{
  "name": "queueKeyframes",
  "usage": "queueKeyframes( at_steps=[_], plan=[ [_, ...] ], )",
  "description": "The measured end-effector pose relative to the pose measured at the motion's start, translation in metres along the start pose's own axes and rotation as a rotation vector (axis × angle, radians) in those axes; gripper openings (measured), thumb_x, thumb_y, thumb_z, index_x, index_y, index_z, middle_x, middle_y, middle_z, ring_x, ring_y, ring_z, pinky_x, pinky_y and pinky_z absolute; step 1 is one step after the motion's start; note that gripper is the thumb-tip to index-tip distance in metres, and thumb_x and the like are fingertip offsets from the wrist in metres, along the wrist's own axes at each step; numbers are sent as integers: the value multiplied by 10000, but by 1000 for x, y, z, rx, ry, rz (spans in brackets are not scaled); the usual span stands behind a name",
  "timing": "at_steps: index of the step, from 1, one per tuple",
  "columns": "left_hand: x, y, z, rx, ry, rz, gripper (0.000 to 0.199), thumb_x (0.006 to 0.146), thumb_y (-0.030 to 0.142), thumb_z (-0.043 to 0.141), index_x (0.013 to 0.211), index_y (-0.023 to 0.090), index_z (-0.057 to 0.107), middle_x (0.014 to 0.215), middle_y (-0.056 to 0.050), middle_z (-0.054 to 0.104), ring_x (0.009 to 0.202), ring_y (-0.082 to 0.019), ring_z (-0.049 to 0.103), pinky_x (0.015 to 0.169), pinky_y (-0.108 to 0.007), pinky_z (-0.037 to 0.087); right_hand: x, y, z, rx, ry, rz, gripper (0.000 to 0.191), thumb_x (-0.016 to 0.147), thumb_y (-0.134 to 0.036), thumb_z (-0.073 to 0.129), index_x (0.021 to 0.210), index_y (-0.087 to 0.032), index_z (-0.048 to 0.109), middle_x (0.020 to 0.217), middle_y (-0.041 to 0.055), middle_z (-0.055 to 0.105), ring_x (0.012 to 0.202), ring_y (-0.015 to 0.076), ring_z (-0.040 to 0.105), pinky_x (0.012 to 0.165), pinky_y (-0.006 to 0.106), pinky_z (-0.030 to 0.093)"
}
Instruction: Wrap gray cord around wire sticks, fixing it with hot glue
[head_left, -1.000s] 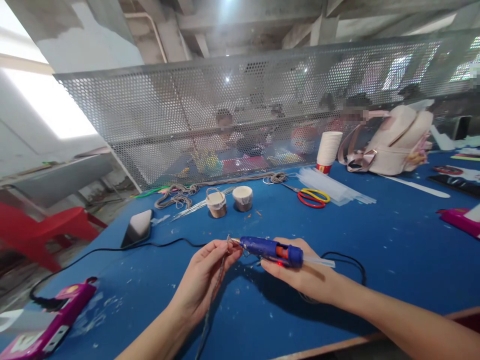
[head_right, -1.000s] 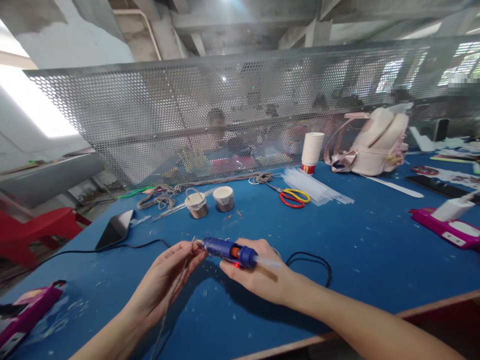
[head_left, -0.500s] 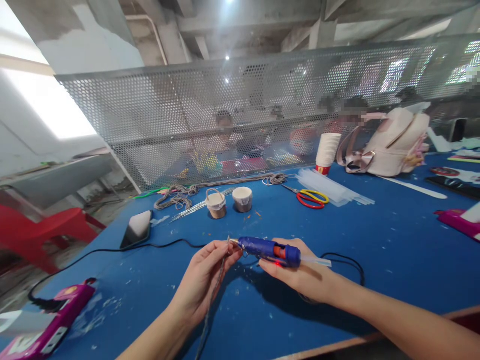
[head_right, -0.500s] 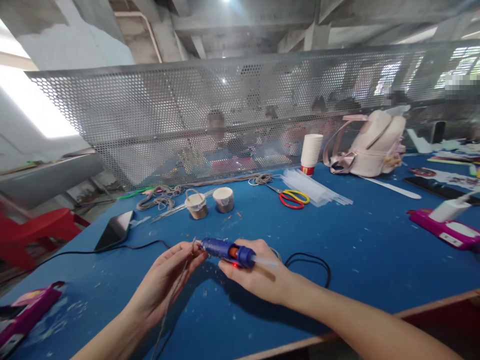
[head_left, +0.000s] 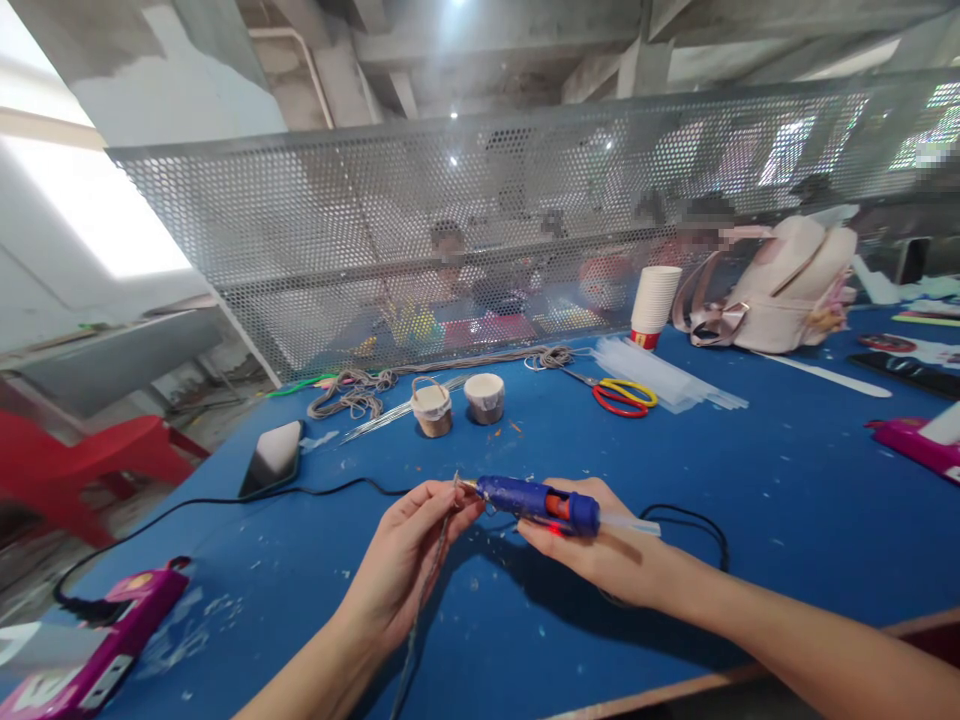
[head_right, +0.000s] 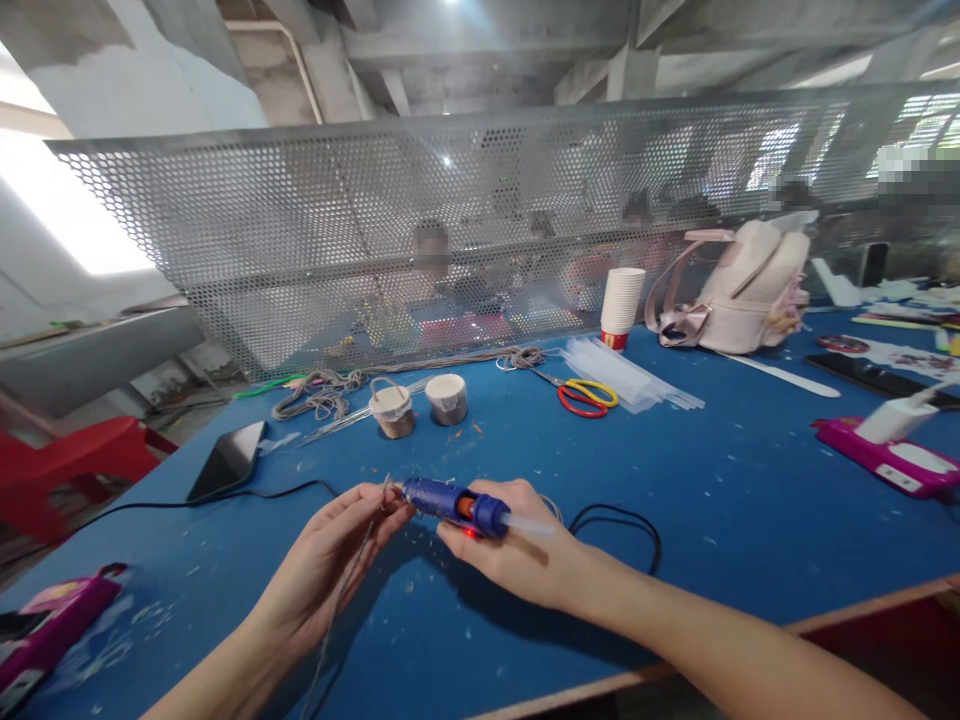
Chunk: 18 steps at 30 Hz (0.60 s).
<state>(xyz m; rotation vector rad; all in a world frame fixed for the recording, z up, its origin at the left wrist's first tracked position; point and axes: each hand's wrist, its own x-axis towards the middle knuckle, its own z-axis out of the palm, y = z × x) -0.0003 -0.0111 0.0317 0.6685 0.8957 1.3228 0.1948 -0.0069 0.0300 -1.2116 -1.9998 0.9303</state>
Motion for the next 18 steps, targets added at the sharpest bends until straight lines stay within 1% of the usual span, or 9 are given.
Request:
queueKeyframes(
  at_steps=[6,9,18],
  plan=[
    [-1,0,1,7,-9,-2,65,719,79,681,657,75,698,807,-103,719,768,-146,677,770,-208,555,2,-2,0,8,7,-1,235,776,-393,529,662,-190,505,585,-34,506,541,106,417,542,229,346],
    [-1,1,2,11,-7,3,55,715,88,690,663,73,699,786,-96,717,759,-142,674,764,-202,555,2,-2,0,-8,6,-2,235,771,-390,531,654,-188,506,583,-31,511,537,106,418,536,229,346],
    [0,0,0,11,-14,4,47,706,95,699,663,78,699,802,-99,719,777,-147,672,780,-212,551,0,0,0,-51,40,-61,239,782,-385,523,655,-183,533,580,-20,538,525,106,432,515,219,356]
  ],
)
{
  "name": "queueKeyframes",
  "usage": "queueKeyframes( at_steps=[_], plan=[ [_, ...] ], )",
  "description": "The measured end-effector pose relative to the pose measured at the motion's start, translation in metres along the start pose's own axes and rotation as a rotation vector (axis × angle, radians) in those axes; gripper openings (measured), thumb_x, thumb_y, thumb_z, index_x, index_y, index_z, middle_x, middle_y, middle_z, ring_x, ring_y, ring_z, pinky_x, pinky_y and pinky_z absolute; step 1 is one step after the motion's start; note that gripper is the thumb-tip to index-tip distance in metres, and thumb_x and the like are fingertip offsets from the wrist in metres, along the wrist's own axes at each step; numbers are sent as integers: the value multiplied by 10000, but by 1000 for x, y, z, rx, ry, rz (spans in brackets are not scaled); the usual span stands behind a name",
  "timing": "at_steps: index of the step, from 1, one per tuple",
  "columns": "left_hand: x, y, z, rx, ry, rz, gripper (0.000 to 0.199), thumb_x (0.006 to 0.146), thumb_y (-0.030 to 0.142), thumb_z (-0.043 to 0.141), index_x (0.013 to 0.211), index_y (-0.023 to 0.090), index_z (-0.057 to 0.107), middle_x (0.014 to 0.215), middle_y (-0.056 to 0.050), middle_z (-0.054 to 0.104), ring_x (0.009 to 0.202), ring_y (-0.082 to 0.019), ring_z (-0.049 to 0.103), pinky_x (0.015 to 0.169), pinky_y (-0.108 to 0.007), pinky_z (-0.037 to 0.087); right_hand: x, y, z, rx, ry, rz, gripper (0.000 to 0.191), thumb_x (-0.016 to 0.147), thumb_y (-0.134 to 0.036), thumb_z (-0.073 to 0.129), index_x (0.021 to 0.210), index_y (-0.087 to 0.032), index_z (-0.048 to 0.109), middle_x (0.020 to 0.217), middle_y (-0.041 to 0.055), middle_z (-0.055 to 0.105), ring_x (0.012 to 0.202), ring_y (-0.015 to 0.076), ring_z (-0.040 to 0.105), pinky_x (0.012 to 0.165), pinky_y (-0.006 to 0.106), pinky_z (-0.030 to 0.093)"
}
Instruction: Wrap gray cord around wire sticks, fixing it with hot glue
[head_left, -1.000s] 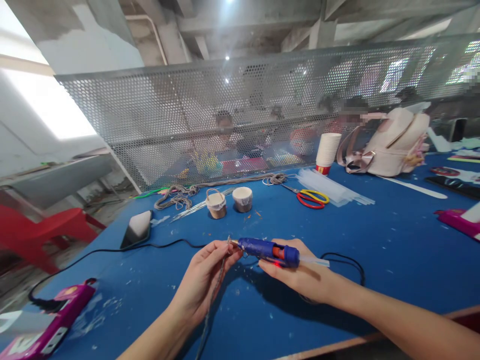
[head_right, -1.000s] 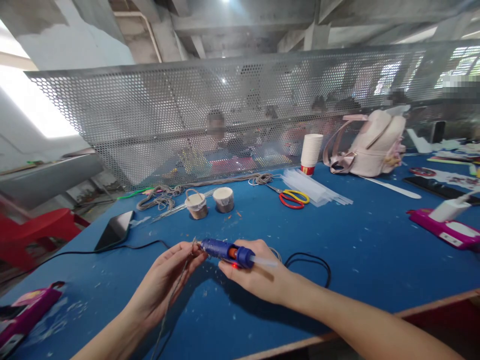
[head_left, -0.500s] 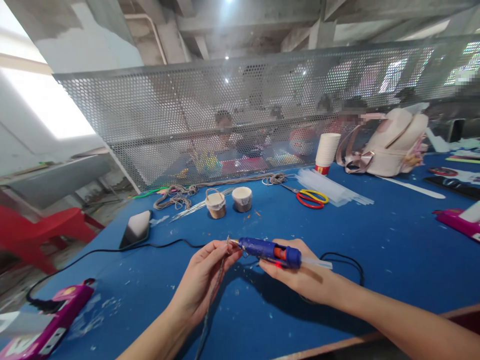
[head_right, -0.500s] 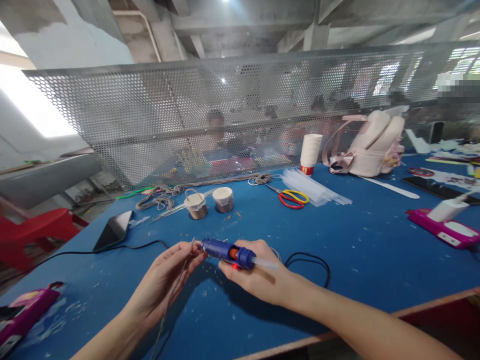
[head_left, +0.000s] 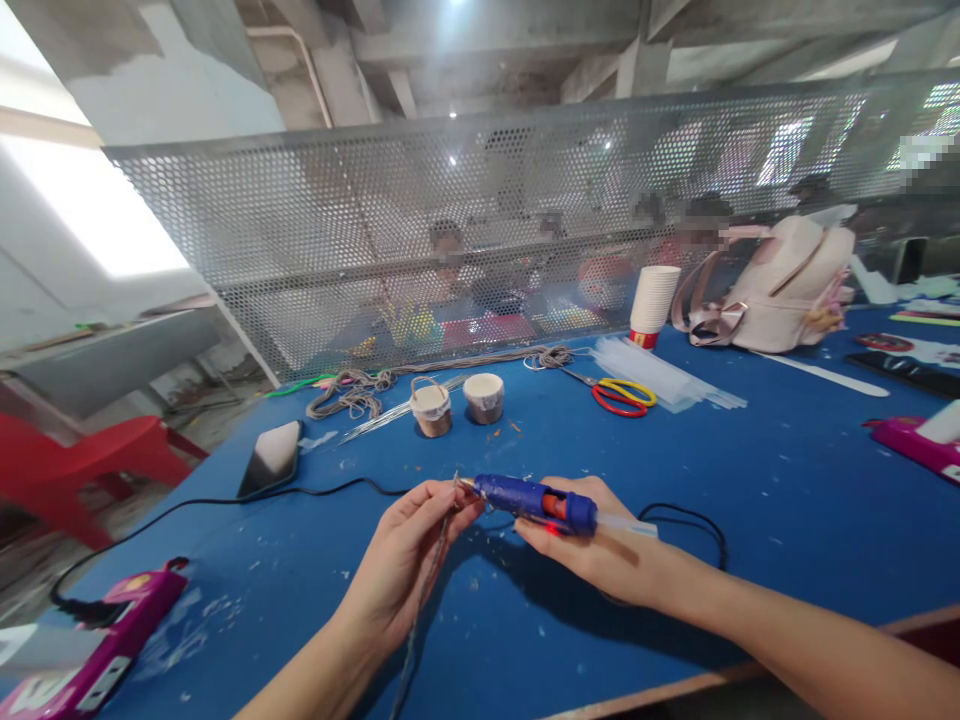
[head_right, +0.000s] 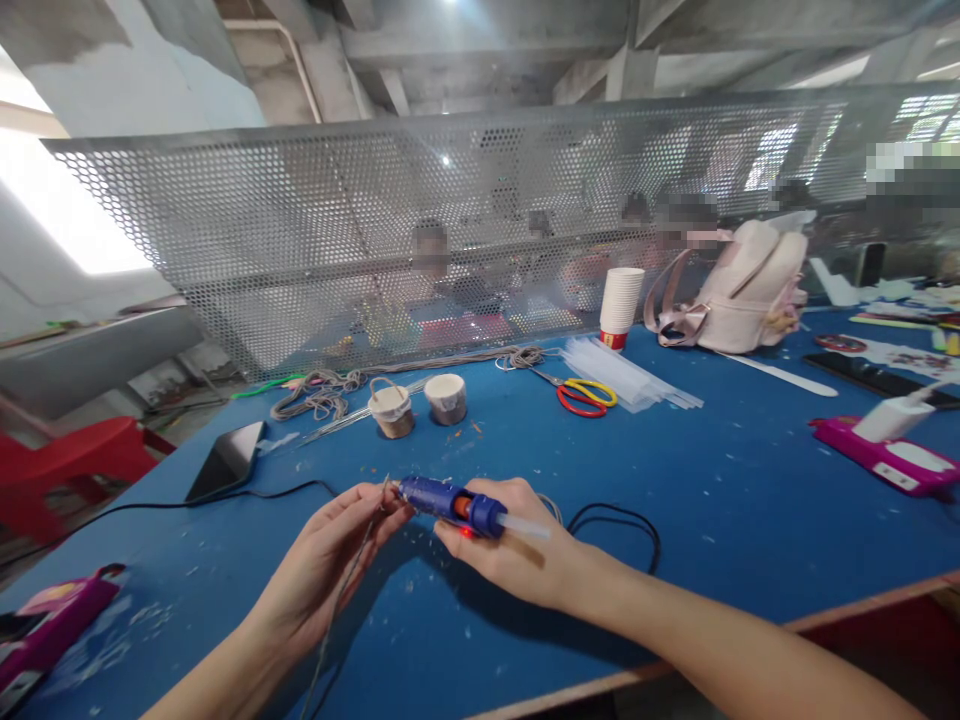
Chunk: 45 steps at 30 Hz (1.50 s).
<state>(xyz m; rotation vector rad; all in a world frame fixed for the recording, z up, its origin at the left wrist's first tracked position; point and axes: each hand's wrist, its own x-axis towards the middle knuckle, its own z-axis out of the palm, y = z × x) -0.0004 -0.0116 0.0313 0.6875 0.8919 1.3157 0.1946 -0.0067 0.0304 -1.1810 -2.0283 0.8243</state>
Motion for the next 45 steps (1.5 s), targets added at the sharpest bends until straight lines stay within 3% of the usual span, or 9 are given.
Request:
queueKeyframes(
  at_steps=[36,45],
  plan=[
    [-1,2,2,3,21,-1,44,693,88,701,651,82,690,771,-101,710,742,-155,675,767,-225,553,-1,-3,1,-95,48,-36,232,788,-350,539,620,-190,531,558,-8,550,512,117,461,509,234,374],
    [-2,2,2,6,13,4,47,700,94,702,655,81,692,764,-88,711,738,-139,668,765,-214,554,-1,-2,0,-67,27,-63,256,796,-350,530,606,-184,489,537,-34,498,486,93,404,514,218,366]
  ],
)
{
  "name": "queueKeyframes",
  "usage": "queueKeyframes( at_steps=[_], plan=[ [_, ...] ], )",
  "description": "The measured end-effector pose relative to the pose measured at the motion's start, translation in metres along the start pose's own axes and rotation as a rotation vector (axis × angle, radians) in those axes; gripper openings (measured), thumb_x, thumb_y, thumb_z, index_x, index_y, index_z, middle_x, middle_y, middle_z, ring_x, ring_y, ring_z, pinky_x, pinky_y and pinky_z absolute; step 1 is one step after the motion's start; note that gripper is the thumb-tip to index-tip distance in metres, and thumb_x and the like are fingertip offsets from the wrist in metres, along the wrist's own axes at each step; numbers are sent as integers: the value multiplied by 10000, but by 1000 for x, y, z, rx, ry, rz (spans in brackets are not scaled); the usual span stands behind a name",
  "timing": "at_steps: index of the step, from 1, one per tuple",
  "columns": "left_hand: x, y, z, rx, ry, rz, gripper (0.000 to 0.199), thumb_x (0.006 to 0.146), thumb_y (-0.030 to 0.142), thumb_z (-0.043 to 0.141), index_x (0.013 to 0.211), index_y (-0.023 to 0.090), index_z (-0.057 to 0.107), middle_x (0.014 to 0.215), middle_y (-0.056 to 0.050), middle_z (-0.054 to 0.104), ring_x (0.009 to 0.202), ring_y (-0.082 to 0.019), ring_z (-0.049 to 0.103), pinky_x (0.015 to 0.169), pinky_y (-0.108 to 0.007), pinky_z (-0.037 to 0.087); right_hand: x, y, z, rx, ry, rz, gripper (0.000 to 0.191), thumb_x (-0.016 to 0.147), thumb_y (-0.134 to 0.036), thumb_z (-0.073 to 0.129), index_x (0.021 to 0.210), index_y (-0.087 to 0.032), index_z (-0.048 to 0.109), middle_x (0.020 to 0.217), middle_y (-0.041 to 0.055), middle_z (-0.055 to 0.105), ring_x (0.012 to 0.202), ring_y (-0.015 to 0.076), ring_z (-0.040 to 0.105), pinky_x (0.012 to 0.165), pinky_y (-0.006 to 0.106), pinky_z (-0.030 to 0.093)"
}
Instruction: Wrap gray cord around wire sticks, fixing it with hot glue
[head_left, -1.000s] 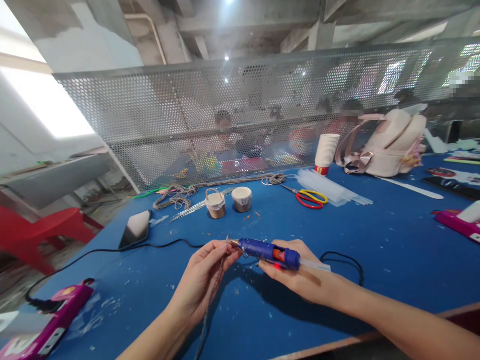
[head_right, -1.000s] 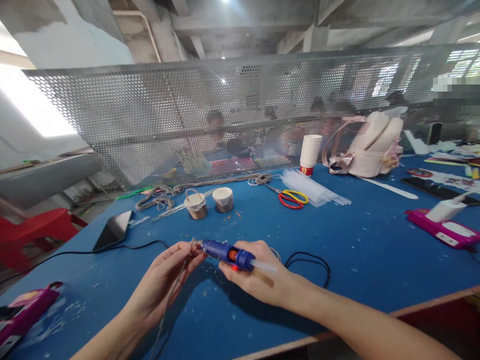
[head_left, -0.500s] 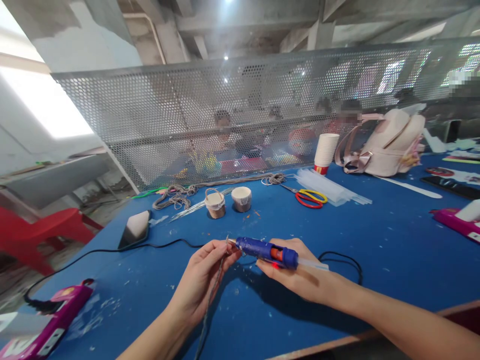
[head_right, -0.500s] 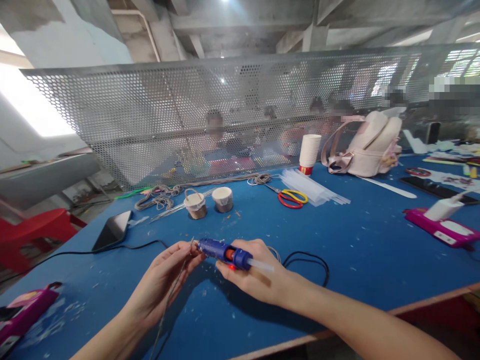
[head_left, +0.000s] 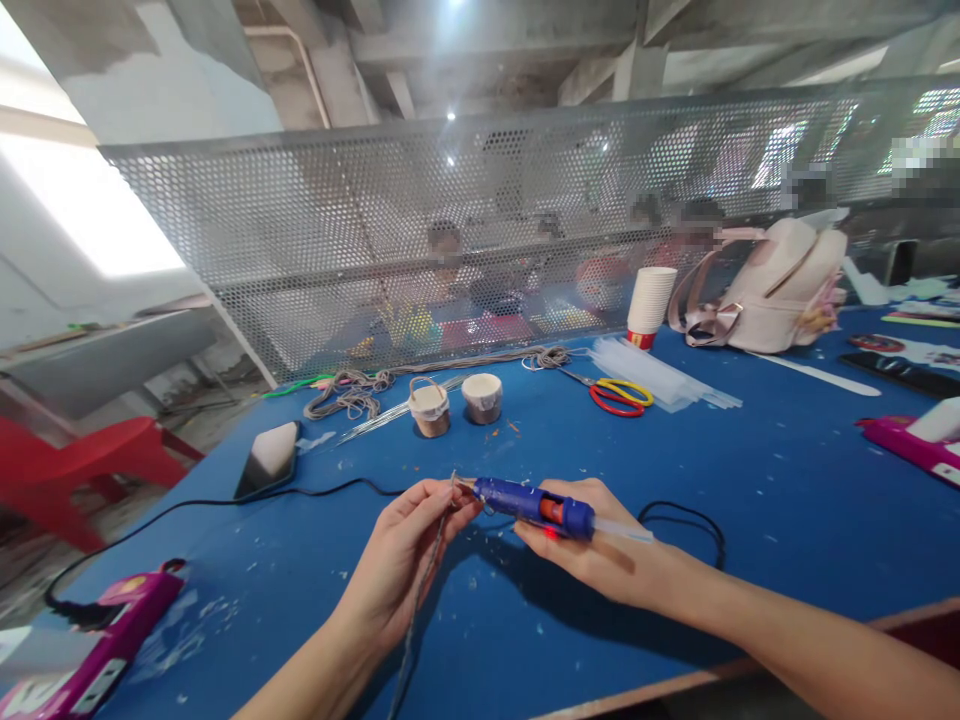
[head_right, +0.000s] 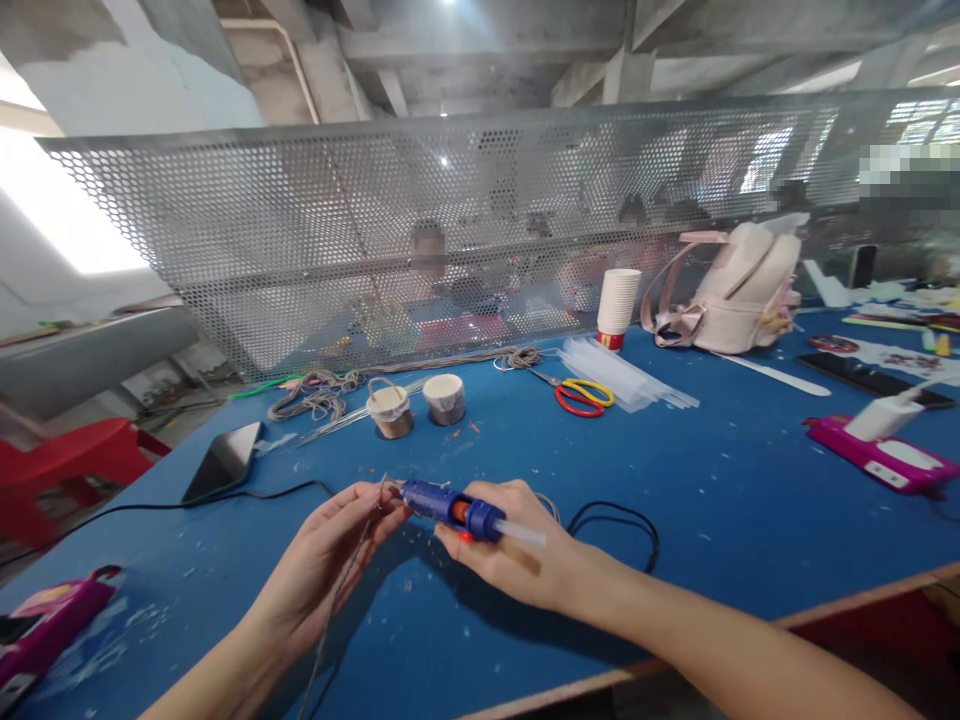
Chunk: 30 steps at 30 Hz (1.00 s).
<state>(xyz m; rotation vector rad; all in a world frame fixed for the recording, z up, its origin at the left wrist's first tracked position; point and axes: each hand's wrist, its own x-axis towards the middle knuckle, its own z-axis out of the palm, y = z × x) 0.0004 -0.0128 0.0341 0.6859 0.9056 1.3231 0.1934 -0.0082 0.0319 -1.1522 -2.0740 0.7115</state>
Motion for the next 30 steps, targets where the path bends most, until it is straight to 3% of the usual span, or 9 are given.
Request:
queueKeyframes(
  at_steps=[9,17,23,30],
  plan=[
    [1,0,0,-3,11,6,34,680,100,717,668,78,694,784,-98,717,769,-155,670,785,-230,550,1,1,0,20,-6,-31,241,804,-344,528,633,-174,515,547,-35,518,483,84,378,496,210,353],
    [1,0,-1,4,-17,6,38,700,102,702,666,86,697,773,-82,714,758,-142,667,773,-216,550,0,-1,0,-40,6,15,269,790,-385,527,612,-192,471,556,-29,490,519,108,424,573,241,378],
    [1,0,-2,4,-30,13,55,713,114,697,665,88,699,782,-82,716,774,-140,666,795,-226,548,1,-2,-1,6,-26,-1,261,799,-366,508,611,-192,456,545,-40,467,476,90,374,517,224,348],
    [2,0,-1,-5,-27,8,58,707,109,703,658,77,694,797,-93,719,785,-147,669,796,-231,550,1,1,1,-15,52,-27,243,787,-360,527,615,-192,494,550,-26,512,482,100,417,519,224,367]
  ],
)
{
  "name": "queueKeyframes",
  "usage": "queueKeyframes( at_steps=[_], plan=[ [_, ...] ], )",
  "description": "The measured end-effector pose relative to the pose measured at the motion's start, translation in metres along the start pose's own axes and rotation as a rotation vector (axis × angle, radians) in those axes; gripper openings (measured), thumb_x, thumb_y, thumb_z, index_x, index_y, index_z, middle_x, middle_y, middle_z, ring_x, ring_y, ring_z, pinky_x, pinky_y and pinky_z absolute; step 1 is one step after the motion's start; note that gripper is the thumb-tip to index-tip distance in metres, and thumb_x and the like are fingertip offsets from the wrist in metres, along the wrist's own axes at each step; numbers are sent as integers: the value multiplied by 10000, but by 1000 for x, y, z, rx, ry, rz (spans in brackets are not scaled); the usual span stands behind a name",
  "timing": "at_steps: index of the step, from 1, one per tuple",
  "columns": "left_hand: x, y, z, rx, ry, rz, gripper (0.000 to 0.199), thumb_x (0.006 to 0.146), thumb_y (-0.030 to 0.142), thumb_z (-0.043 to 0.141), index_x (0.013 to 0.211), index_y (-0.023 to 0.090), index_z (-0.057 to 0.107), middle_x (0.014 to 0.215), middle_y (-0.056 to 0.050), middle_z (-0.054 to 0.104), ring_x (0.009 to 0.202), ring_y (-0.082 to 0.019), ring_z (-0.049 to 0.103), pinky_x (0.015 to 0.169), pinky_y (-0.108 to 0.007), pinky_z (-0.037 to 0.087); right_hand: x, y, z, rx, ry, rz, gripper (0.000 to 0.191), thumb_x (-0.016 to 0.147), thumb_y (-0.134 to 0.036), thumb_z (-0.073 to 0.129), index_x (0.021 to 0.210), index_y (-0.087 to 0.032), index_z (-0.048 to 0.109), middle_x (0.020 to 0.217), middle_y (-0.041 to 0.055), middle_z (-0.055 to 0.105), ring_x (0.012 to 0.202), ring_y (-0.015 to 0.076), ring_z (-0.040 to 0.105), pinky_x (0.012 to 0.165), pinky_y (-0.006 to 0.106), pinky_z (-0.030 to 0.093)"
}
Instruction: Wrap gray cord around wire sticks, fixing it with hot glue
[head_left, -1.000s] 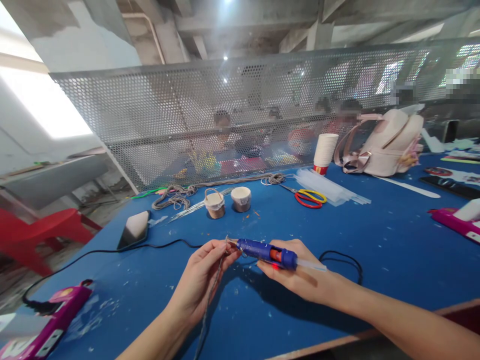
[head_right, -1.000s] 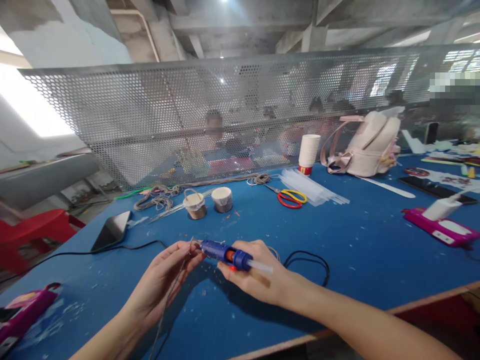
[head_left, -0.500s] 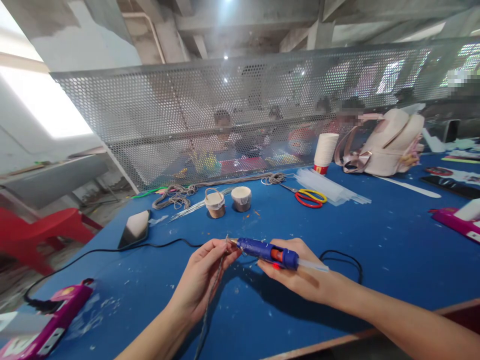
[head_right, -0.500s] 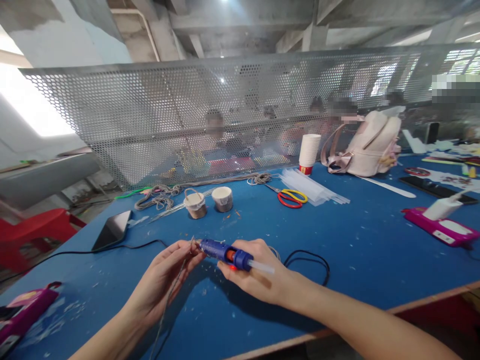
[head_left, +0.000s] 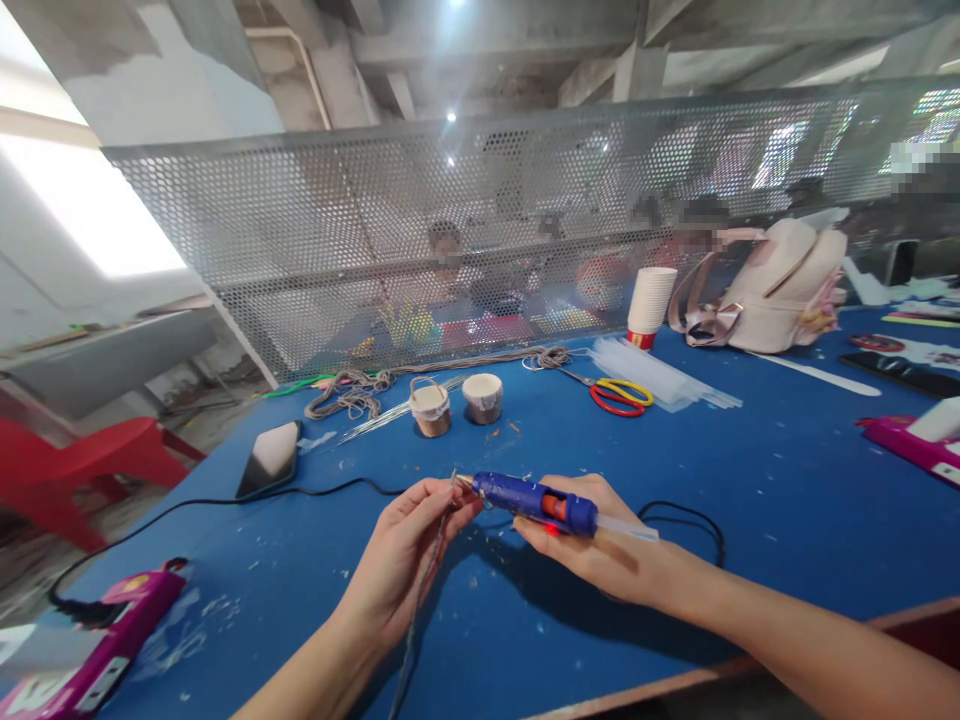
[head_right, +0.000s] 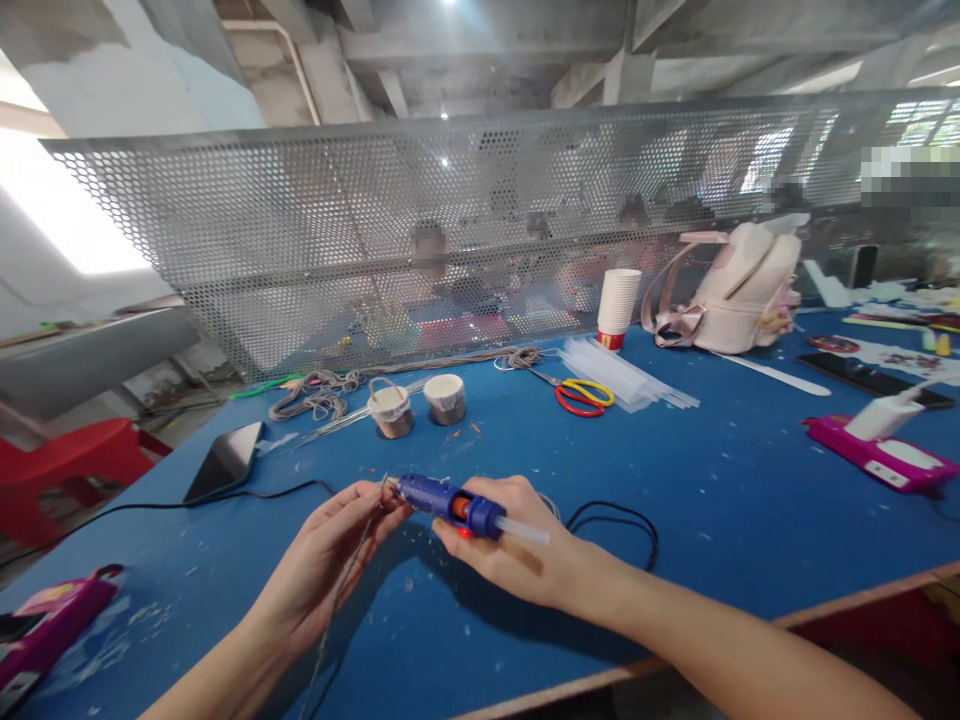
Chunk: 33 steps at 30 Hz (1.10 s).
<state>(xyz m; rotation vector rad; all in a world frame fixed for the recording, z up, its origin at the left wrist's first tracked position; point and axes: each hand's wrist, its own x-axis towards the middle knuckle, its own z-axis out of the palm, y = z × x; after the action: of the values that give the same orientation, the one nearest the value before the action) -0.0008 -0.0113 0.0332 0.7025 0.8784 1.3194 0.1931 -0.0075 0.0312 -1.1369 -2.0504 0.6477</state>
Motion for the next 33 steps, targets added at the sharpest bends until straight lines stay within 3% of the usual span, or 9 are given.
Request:
queueKeyframes(
  at_steps=[6,26,33],
  plan=[
    [0,0,-1,3,22,-3,36,691,90,709,661,75,697,760,-86,716,725,-137,671,747,-212,562,-1,1,0,-11,-59,15,263,795,-365,517,604,-191,472,542,-29,497,485,99,409,531,228,358],
    [0,0,1,2,4,7,85,652,140,758,672,80,702,780,-88,720,776,-152,664,788,-233,552,2,3,1,9,-35,-41,259,793,-341,531,597,-189,458,518,-44,459,452,81,345,486,220,310],
    [0,0,0,4,-4,9,102,647,156,763,676,80,701,787,-87,719,782,-154,664,781,-227,552,2,2,2,5,-10,-51,253,796,-343,539,609,-180,492,531,-36,486,468,83,385,501,214,340]
  ],
)
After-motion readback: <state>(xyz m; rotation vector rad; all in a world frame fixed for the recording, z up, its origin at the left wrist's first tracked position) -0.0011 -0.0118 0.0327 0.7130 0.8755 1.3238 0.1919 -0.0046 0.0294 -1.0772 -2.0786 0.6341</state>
